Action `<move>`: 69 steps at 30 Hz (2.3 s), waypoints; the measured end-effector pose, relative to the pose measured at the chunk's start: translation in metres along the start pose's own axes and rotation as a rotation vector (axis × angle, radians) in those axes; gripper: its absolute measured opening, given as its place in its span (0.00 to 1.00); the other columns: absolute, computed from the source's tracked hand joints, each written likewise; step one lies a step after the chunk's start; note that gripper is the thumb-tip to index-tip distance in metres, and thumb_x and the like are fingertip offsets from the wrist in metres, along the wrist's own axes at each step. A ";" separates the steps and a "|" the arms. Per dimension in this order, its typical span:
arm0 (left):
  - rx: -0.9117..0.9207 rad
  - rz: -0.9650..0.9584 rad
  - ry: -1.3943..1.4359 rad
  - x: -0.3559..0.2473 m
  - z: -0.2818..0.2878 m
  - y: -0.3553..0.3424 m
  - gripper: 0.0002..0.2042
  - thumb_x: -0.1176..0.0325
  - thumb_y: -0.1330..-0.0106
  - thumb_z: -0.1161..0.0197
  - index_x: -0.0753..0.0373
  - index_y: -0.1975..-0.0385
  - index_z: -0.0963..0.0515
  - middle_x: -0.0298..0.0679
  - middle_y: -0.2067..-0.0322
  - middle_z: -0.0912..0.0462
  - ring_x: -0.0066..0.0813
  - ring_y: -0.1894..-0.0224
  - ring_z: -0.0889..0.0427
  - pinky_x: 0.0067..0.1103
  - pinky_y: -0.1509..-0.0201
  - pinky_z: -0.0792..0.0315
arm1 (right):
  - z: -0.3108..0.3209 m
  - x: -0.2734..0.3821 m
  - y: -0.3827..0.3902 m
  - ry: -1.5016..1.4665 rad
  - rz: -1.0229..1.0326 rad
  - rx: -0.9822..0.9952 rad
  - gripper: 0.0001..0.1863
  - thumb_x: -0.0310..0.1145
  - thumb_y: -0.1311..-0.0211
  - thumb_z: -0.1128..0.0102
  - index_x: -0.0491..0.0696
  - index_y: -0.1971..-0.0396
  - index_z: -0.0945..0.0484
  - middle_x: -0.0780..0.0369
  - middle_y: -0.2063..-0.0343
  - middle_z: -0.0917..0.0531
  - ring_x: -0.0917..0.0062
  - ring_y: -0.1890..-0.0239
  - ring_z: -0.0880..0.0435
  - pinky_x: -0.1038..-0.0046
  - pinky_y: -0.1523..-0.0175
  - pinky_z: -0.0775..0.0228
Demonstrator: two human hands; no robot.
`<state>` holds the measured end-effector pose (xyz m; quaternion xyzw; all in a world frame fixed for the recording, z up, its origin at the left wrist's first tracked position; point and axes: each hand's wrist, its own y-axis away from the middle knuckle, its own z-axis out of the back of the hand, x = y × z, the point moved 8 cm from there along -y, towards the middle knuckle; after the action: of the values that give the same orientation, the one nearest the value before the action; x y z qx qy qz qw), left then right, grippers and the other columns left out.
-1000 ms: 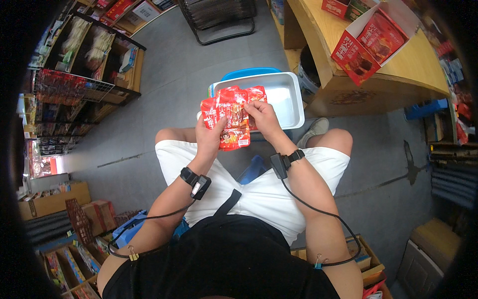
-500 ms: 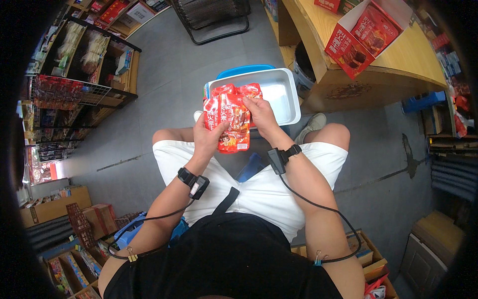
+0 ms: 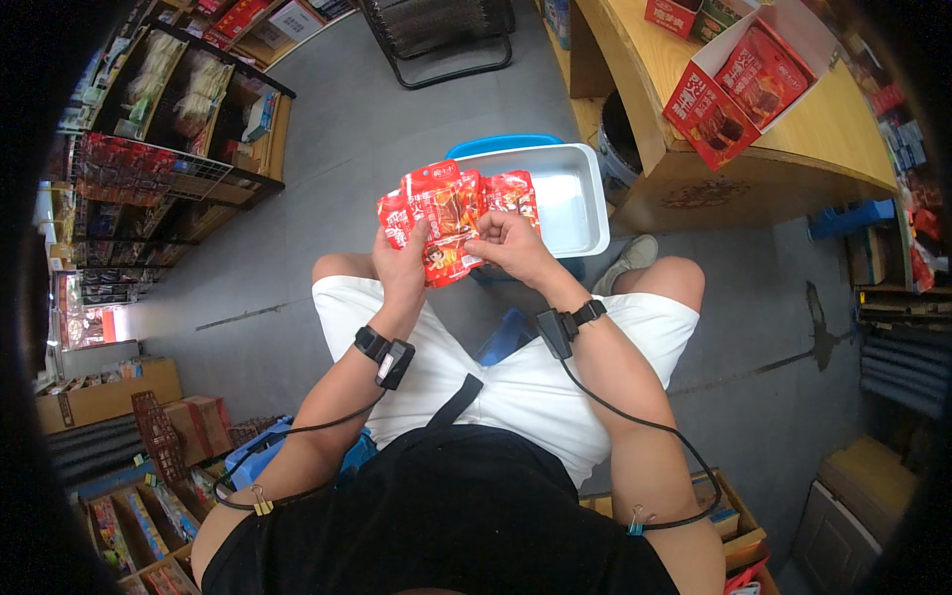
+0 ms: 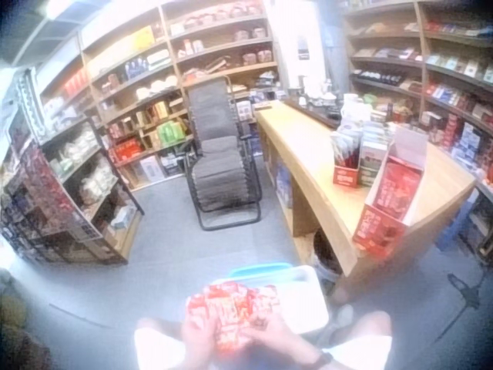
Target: Sort small red snack packets from a wooden counter into a white plastic bin.
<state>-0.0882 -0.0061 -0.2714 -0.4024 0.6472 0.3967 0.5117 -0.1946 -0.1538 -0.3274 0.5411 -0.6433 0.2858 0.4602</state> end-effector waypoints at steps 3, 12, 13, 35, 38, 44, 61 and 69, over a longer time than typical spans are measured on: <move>0.001 0.043 0.041 0.008 0.002 -0.001 0.15 0.72 0.30 0.31 0.66 0.48 0.25 0.40 0.53 0.14 0.23 0.55 0.14 0.23 0.52 0.19 | 0.000 0.001 -0.001 0.020 0.039 0.033 0.10 0.27 0.37 0.27 0.48 0.65 0.23 0.74 0.74 0.21 0.93 0.74 0.25 0.87 0.71 0.34; 0.079 0.057 -0.039 0.019 -0.004 0.002 0.14 0.73 0.29 0.33 0.67 0.47 0.25 0.41 0.53 0.14 0.23 0.56 0.14 0.22 0.52 0.19 | 0.013 -0.006 -0.005 -0.050 0.023 -0.144 0.04 0.29 0.29 0.37 0.45 0.63 0.20 0.69 0.71 0.17 0.90 0.69 0.19 0.85 0.63 0.28; 0.120 0.052 -0.051 0.019 -0.008 0.003 0.14 0.72 0.28 0.34 0.68 0.47 0.25 0.40 0.53 0.14 0.23 0.55 0.14 0.22 0.52 0.19 | 0.018 -0.009 -0.007 -0.061 0.047 -0.176 0.04 0.28 0.29 0.37 0.45 0.64 0.20 0.69 0.70 0.16 0.90 0.68 0.20 0.85 0.61 0.27; 0.091 0.215 0.117 0.046 0.009 0.002 0.10 0.75 0.25 0.44 0.69 0.48 0.26 0.43 0.53 0.15 0.25 0.55 0.13 0.24 0.51 0.18 | 0.112 -0.017 -0.008 0.697 0.003 -0.590 0.11 0.35 0.37 0.33 0.40 0.67 0.17 0.52 0.74 0.14 0.60 0.68 0.13 0.63 0.62 0.23; 0.094 0.205 0.110 0.048 0.012 0.000 0.11 0.74 0.25 0.43 0.69 0.47 0.26 0.44 0.53 0.15 0.26 0.55 0.12 0.24 0.51 0.18 | 0.105 -0.016 -0.011 0.815 -0.004 -0.566 0.10 0.33 0.38 0.34 0.40 0.66 0.16 0.49 0.71 0.13 0.57 0.64 0.12 0.60 0.58 0.21; 0.116 0.200 0.114 0.047 0.009 0.000 0.12 0.73 0.24 0.43 0.70 0.46 0.27 0.44 0.53 0.14 0.27 0.56 0.12 0.24 0.52 0.17 | 0.089 -0.011 -0.006 1.017 0.011 -0.509 0.15 0.35 0.39 0.35 0.37 0.61 0.18 0.48 0.69 0.13 0.53 0.63 0.13 0.58 0.55 0.22; 0.132 0.222 0.106 0.046 0.005 0.004 0.09 0.74 0.25 0.43 0.69 0.48 0.26 0.42 0.54 0.14 0.23 0.57 0.13 0.22 0.52 0.18 | 0.085 -0.011 -0.001 1.189 -0.154 -0.434 0.13 0.28 0.44 0.36 0.41 0.59 0.17 0.47 0.59 0.15 0.51 0.55 0.15 0.53 0.49 0.22; 0.144 0.221 0.097 0.046 0.005 0.004 0.11 0.73 0.24 0.42 0.68 0.47 0.26 0.43 0.53 0.14 0.25 0.56 0.12 0.22 0.52 0.17 | 0.090 -0.017 0.001 1.260 -0.371 -0.386 0.10 0.30 0.42 0.36 0.42 0.62 0.13 0.48 0.58 0.13 0.52 0.53 0.13 0.54 0.49 0.20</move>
<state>-0.0976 -0.0050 -0.3173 -0.3096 0.7385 0.3831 0.4604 -0.2206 -0.2241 -0.3799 0.2811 -0.1886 0.3426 0.8764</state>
